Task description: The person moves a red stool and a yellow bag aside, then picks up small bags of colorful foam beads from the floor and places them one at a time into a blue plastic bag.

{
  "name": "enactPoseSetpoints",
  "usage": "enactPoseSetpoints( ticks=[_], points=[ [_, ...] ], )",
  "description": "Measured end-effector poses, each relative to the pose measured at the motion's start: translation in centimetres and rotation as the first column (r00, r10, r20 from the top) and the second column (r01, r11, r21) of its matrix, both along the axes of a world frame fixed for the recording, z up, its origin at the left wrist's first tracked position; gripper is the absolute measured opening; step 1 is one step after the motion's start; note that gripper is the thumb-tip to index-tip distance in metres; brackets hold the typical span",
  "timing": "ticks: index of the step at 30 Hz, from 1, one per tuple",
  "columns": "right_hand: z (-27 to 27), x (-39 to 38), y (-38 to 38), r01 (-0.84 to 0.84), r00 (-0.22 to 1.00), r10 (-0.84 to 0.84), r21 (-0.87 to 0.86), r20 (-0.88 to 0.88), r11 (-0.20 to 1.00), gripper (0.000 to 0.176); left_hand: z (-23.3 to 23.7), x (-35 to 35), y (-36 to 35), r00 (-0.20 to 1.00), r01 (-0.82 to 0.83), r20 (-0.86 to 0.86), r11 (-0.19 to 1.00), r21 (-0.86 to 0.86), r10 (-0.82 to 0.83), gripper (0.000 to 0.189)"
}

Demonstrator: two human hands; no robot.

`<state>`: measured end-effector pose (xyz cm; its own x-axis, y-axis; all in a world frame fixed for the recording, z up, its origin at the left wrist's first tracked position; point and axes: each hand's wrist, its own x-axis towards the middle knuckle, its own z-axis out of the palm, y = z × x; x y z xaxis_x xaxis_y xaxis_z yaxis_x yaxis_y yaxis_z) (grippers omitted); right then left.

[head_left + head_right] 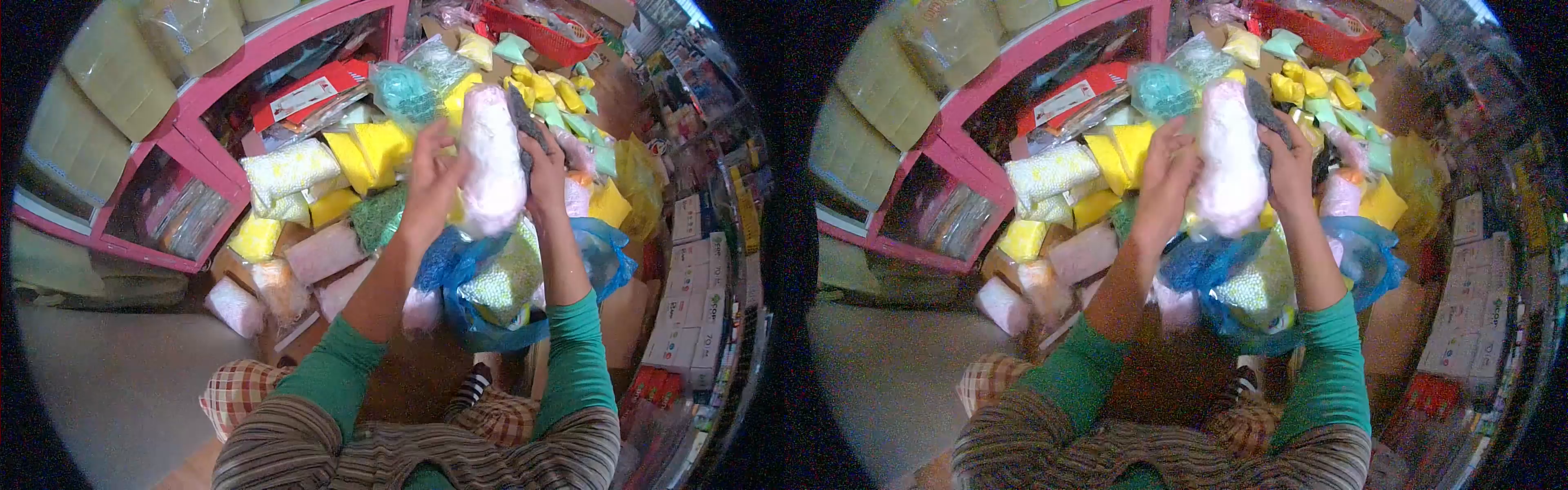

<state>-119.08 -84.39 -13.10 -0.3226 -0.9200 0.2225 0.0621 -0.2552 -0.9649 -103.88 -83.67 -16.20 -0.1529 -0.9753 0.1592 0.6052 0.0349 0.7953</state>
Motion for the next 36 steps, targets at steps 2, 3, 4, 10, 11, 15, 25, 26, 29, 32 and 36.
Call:
enactPoseSetpoints(
  ticks=[2, 3, 4, 10, 11, 15, 25, 26, 29, 32, 36],
  points=[
    [-0.7, 0.8, 0.1, -0.035, 0.998, 0.030, 0.097, 0.057, 0.995, 0.035, -2.2, -0.7, -0.9, 0.993, -0.064, 0.105, 0.997, 0.038, 0.059, 0.048],
    [-1.2, 1.2, 0.1, -0.082, 0.997, 0.081, 0.125, 0.018, 0.989, 0.040, -3.4, -1.1, -1.4, 0.972, -0.130, 0.204, 0.990, 0.058, 0.116, 0.049],
    [-2.4, 1.5, -0.1, -0.046, 0.956, 0.041, -0.010, -0.290, 0.999, 0.043, -3.6, -1.2, -1.3, 0.989, -0.095, 0.114, 0.995, 0.040, 0.090, 0.045],
    [-1.6, 4.6, 2.2, -0.231, 0.555, -0.020, -0.177, -0.832, 0.957, 0.057, -4.8, 0.2, -1.9, 0.951, 0.088, -0.308, 0.976, 0.199, -0.023, 0.039],
    [-1.2, 5.2, 2.9, -0.335, 0.437, -0.004, -0.167, -0.899, 0.927, 0.053, -5.7, 0.8, -2.2, 0.928, 0.145, -0.369, 0.966, 0.215, -0.057, 0.040],
    [-3.3, 6.1, 5.2, -0.650, 0.132, 0.144, 0.024, -0.981, 0.759, 0.048, -6.5, 3.9, -4.7, 0.910, 0.211, -0.398, 0.954, 0.212, -0.113, 0.056],
    [1.7, 2.1, 0.6, -0.418, 0.083, -0.327, -0.330, -0.942, 0.846, 0.043, -2.5, 0.4, -0.9, 0.929, -0.017, 0.362, 0.983, -0.182, 0.083, 0.032],
    [2.6, 1.3, 0.6, -0.349, 0.224, -0.276, -0.342, -0.935, 0.873, 0.029, -2.7, -0.8, -1.1, 0.943, 0.071, 0.329, 0.995, -0.064, -0.046, 0.032],
    [3.0, -2.9, -0.6, 0.015, 0.548, -0.278, -0.323, -0.789, 0.946, 0.026, -0.6, -0.9, 1.3, 0.939, 0.180, 0.307, 0.982, -0.049, -0.156, 0.043],
    [3.4, -12.8, -0.4, 0.303, 0.746, -0.316, -0.124, -0.586, 0.945, 0.029, 0.6, -1.7, 1.5, 0.926, 0.305, 0.259, 0.948, -0.088, -0.274, 0.046],
    [6.6, -16.5, 5.1, 0.390, 0.521, -0.319, -0.111, -0.792, 0.914, 0.033, 0.4, -4.6, 2.2, 0.917, 0.335, 0.295, 0.921, -0.197, -0.270, 0.053]
  ],
)
